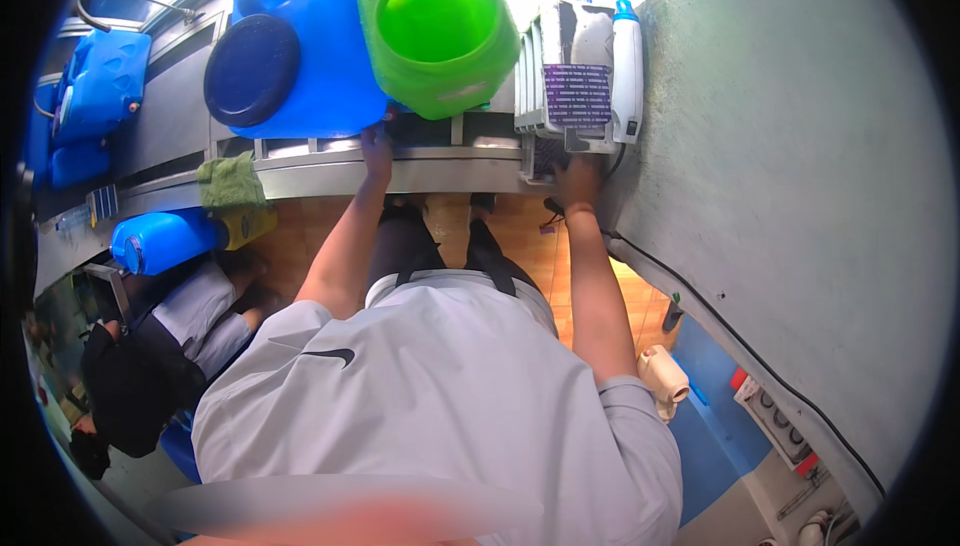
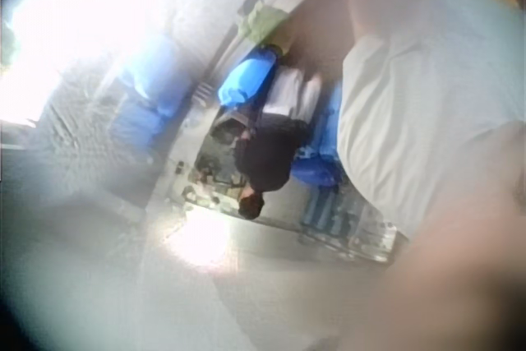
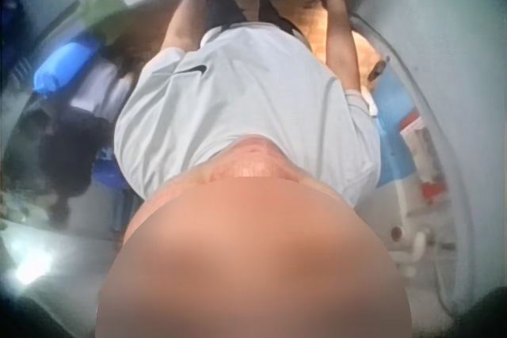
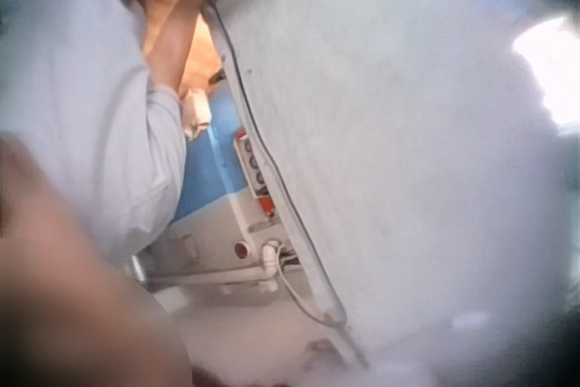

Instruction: The person wipes a stainless steel counter with a green cloth, then rinses the cloth under running water at a sink. They return to the counter, wipe it again, and apply a cleaning agent from a white bottle to the counter edge.

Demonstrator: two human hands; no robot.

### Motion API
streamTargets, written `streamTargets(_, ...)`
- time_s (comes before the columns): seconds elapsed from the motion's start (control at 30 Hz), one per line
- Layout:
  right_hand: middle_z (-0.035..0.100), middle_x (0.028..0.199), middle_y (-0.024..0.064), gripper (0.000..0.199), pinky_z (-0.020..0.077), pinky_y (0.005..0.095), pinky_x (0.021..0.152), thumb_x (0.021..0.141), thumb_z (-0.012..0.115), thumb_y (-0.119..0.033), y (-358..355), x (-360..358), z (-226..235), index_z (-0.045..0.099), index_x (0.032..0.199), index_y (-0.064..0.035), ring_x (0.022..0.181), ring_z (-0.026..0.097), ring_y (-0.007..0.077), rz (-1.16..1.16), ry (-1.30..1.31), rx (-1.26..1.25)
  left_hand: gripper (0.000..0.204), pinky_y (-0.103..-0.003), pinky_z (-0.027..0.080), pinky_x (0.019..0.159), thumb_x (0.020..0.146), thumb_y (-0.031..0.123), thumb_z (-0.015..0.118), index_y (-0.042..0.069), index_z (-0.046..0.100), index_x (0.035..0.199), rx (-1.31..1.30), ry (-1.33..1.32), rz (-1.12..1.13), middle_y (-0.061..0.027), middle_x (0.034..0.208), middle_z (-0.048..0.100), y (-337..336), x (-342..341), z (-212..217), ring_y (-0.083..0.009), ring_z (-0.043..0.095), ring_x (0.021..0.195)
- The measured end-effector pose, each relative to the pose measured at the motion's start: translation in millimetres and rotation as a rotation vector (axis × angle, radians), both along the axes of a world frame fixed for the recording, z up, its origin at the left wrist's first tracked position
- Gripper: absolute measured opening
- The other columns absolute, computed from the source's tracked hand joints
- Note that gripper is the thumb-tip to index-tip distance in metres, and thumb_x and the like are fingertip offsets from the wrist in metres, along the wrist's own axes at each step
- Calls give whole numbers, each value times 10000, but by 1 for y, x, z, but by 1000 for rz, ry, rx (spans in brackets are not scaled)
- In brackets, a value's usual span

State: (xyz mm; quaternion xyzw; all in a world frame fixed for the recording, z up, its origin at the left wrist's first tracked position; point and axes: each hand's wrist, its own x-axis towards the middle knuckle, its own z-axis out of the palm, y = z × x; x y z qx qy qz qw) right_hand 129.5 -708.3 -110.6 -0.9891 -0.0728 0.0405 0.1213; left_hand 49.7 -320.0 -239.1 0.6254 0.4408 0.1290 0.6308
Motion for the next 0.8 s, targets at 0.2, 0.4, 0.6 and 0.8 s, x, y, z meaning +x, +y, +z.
streamTargets(0.2, 670, 820, 220, 336, 524, 465, 725, 816, 685, -348, -6, 3, -4, 677, 795, -13, 813, 652, 395, -70, 122, -18, 399, -334, 425, 865, 804, 52, 549, 25, 559, 1201, 54, -185, -15, -101, 1143, 611, 8, 2, 1, -193, 560, 950)
streamTargets(0.4, 665, 816, 228, 300, 517, 471, 714, 834, 657, -306, 5, 1, 0, 673, 787, -10, 797, 651, 395, -112, 120, -33, 375, -327, 419, 929, 818, 58, 568, 20, 548, 1190, -95, 26, 144, -95, 1135, 594, -36, -25, -8, -202, 565, 997)
streamTargets(0.6, 666, 786, 210, 268, 519, 450, 686, 839, 636, -259, 12, 0, -7, 674, 804, 4, 746, 654, 377, -101, -29, 105, 351, -319, 425, 878, 837, 72, 544, 84, 556, 1188, -240, 100, -211, -32, 1118, 576, -108, -30, 50, -144, 526, 1006)
streamTargets(0.8, 658, 694, 127, 122, 521, 351, 598, 785, 681, -130, 32, -31, 23, 668, 813, -12, 605, 648, 243, -183, -114, 611, 343, -296, 417, 882, 868, 254, 638, 135, 571, 1182, -745, 153, -575, 11, 1148, 577, -130, -8, 123, -117, 529, 1042)
